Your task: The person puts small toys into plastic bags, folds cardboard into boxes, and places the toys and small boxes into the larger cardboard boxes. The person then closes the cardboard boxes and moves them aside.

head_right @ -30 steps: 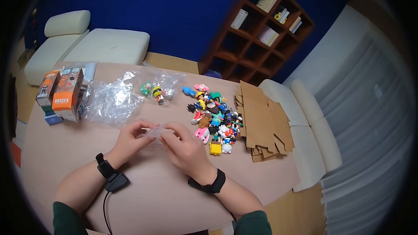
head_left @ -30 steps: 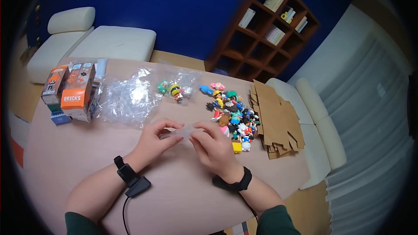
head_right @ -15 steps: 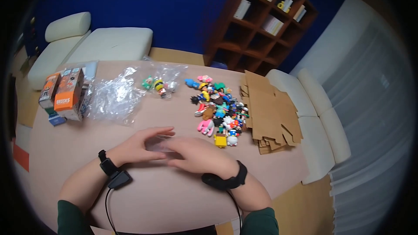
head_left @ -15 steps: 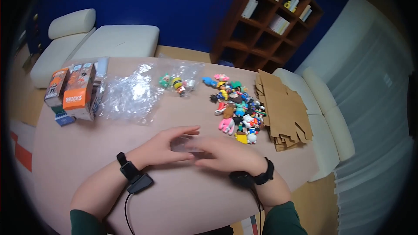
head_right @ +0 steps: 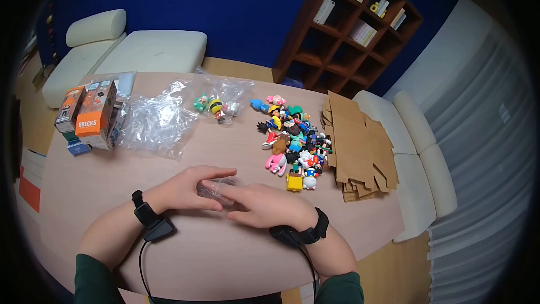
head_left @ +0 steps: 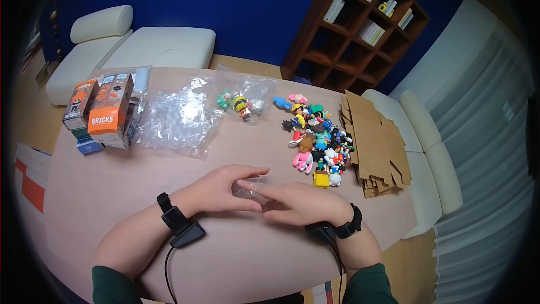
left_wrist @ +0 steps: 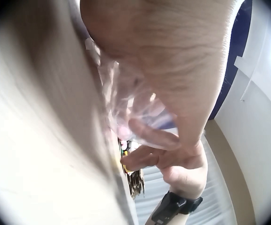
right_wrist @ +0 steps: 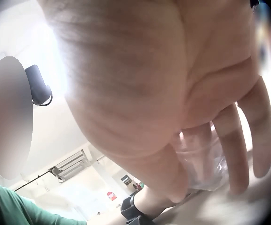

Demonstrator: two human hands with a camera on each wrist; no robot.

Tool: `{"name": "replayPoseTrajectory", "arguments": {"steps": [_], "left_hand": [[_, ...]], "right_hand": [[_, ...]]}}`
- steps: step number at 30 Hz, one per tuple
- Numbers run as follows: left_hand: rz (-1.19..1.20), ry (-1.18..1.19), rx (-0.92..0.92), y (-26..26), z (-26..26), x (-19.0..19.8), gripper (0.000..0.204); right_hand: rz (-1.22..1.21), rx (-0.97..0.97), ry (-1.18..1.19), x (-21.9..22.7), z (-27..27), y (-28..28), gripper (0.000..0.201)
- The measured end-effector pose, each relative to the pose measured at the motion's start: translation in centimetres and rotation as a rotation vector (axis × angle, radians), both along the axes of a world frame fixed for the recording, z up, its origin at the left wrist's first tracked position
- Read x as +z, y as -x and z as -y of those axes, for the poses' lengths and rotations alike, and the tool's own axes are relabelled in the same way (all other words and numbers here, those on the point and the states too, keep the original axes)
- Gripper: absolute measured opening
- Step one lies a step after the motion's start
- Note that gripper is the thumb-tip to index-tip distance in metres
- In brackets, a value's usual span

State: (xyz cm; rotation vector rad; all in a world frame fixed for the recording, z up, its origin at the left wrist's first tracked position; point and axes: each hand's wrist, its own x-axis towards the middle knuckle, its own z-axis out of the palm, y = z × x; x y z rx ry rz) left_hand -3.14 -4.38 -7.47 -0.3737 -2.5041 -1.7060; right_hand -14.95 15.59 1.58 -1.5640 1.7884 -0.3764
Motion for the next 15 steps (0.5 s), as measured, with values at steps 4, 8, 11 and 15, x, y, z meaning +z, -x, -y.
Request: {"name": "replayPoseTrajectory", "arguments": {"steps": [4,8,11,15], "left_hand": [[0.024,-0.154,0.02,-0.2,-0.4,0.1,0.071],[0.106,-0.351,0.098,-0.2,-0.2,-0.3,0.061],[0.123,-0.547,0.173,0.2,0.3,-1.2,0.058],[0.07,-0.797,0.136,0.7,0.4,-1.9,0.071]], "right_hand": [[-0.062,0.099,0.188,-1.2,-0.4,0.7,0.056],[-0.015,0.089,0.585,-1.4,-0.6,1.6,0.048],[0.186,-0.4,0.42,0.9,-1.1,2.8,0.04],[-0.827,-0.416,0.17,-1.5,-2.4,4.4,0.022]]}}
